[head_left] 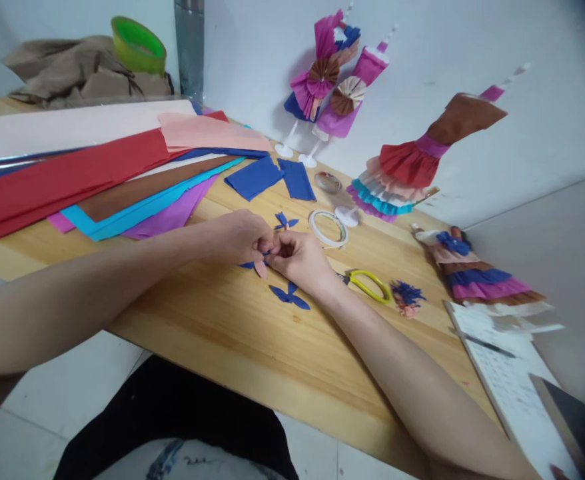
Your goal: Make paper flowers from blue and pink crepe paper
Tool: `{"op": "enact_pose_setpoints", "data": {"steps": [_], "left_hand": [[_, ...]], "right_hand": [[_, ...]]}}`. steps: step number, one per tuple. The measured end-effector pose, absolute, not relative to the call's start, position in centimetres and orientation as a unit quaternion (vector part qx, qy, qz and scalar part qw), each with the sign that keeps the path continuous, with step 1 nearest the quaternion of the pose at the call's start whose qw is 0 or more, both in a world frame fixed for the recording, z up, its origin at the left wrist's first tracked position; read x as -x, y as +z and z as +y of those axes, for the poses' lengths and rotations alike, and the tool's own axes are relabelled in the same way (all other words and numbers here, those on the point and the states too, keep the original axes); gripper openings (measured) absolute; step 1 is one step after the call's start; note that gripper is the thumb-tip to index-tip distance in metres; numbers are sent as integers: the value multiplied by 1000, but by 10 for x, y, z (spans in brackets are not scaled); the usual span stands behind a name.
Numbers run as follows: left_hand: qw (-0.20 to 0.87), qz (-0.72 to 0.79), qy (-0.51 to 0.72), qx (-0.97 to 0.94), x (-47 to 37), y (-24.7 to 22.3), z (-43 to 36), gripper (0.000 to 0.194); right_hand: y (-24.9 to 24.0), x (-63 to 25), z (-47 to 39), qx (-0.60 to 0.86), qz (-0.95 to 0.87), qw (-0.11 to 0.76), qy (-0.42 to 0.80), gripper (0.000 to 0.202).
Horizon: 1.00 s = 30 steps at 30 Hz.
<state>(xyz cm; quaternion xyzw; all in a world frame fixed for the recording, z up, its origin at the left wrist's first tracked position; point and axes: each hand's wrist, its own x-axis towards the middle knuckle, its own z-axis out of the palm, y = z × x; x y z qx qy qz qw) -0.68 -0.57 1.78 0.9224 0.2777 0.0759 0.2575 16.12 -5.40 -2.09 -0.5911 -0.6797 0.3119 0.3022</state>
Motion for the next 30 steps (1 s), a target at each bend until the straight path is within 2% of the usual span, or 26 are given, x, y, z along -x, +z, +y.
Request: {"op": "enact_pose_setpoints", "data": {"steps": [5,10,16,24,30], "left_hand": [[222,286,88,-928,7,15,-11,17],[270,301,70,-912,5,18,-7,19],[303,310,67,-899,5,17,1,17],[284,277,98,-913,8,13,-1,22],[247,267,117,-924,7,11,-1,18]], "right_hand": [[-23,-165,-53,579,-678,312,329,7],[-16,-171,-61,534,-720,399,193,15],[-13,-176,-65,358,-866,337,85,26],[-18,-178,-65,326,-899,292,-5,33],[-21,-181,-62,327,-906,267,-41,29]]}}
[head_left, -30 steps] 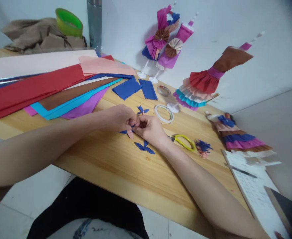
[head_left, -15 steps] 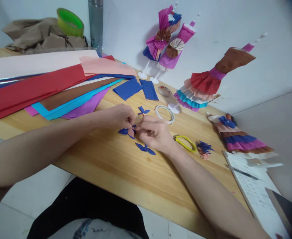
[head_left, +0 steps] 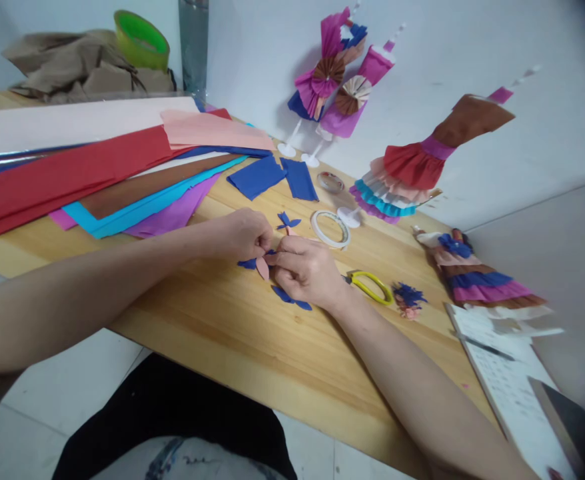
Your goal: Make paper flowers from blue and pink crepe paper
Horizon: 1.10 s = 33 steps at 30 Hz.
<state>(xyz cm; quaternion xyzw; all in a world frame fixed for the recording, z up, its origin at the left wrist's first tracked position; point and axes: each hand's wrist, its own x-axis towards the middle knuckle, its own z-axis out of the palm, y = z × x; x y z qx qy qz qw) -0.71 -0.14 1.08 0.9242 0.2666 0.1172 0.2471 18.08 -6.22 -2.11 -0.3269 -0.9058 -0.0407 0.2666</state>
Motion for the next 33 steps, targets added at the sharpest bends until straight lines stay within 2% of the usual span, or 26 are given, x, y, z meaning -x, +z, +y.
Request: {"op": "enact_pose_setpoints", "data": {"steps": [6,13,24,33], "left_hand": [[244,257,126,-927,6,6,1,19],[224,272,109,-929,5,6,1,16],[252,284,100,-920,7,11,-1,17],[265,307,82,-910,6,11,0,16]], "right_hand": [[-22,-180,-63,316,-902,290,-42,34],[-22,-179,-63,334,-912,234,-36,31],[-18,-177,-63,346,-913,217,-3,30],[-22,-178,-62,352,-888,294,27,29]]}}
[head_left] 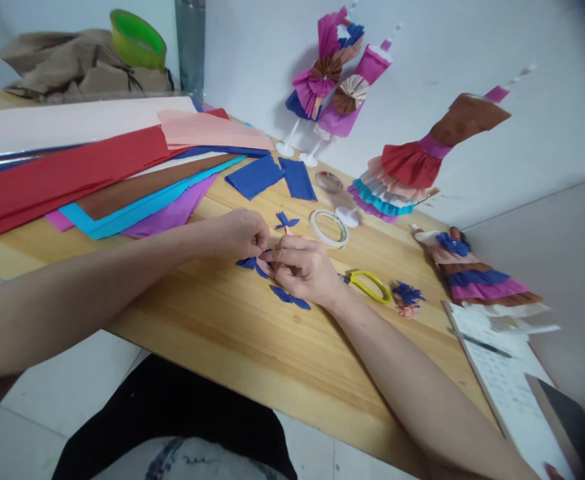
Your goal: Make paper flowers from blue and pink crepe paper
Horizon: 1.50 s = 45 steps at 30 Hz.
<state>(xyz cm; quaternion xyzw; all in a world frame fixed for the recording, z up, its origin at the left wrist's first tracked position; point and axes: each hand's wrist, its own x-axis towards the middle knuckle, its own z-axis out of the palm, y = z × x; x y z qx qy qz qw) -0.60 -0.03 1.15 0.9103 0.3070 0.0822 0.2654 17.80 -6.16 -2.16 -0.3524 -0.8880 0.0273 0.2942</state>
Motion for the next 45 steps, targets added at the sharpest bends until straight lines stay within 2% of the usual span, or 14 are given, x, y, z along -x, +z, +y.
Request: {"op": "enact_pose_setpoints", "data": {"steps": [6,16,21,27,32,38,45], "left_hand": [[283,297,87,-908,6,12,-1,17],[306,287,88,-904,10,14,4,14],[303,273,98,-908,14,14,6,20],[294,307,84,-901,11,9,9,9],[290,337,54,-894,7,13,4,8],[279,354,35,-892,6,25,-4,14],[297,325,38,-897,11,17,2,12]], "right_hand": [[-21,-176,-62,366,-897,245,28,27],[-26,-179,-60,396,-859,307,102,27],[-25,-178,-60,392,-875,270,88,31],[-25,-178,-61,392,-869,287,92,32],[-24,-179,-60,361,-893,252,93,32],[-24,-179,-60,373,-871,301,104,30],[-25,-178,-61,381,-880,271,90,33]]}}
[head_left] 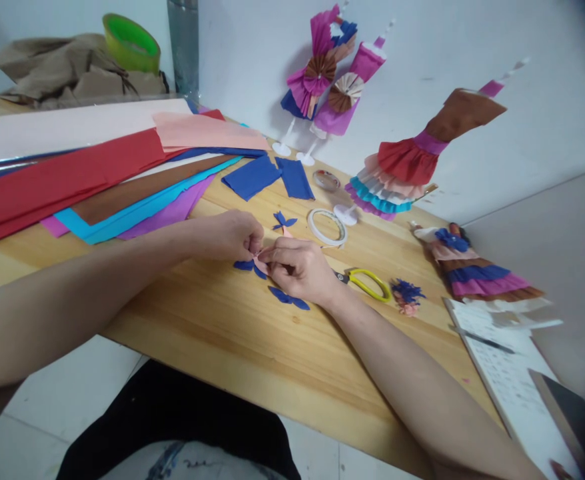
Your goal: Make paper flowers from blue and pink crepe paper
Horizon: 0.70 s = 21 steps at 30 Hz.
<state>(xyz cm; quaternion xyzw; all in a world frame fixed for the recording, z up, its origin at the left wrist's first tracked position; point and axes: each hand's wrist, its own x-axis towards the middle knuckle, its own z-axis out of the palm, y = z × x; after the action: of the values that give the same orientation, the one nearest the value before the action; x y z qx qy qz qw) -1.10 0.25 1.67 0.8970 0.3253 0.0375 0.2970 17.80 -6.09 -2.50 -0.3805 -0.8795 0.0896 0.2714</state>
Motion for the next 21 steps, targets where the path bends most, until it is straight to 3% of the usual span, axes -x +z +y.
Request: {"op": "enact_pose_setpoints", "data": {"steps": [9,14,21], "left_hand": [[298,305,47,-903,12,14,7,9],[285,321,39,-902,12,14,6,10],[289,342,27,-894,10,20,1,11]], "right_hand": [[-25,-177,-61,359,-891,270,66,34],[-26,-177,-62,400,-858,311,86,32],[-24,-177,-60,356,-890,280,60,30]]}}
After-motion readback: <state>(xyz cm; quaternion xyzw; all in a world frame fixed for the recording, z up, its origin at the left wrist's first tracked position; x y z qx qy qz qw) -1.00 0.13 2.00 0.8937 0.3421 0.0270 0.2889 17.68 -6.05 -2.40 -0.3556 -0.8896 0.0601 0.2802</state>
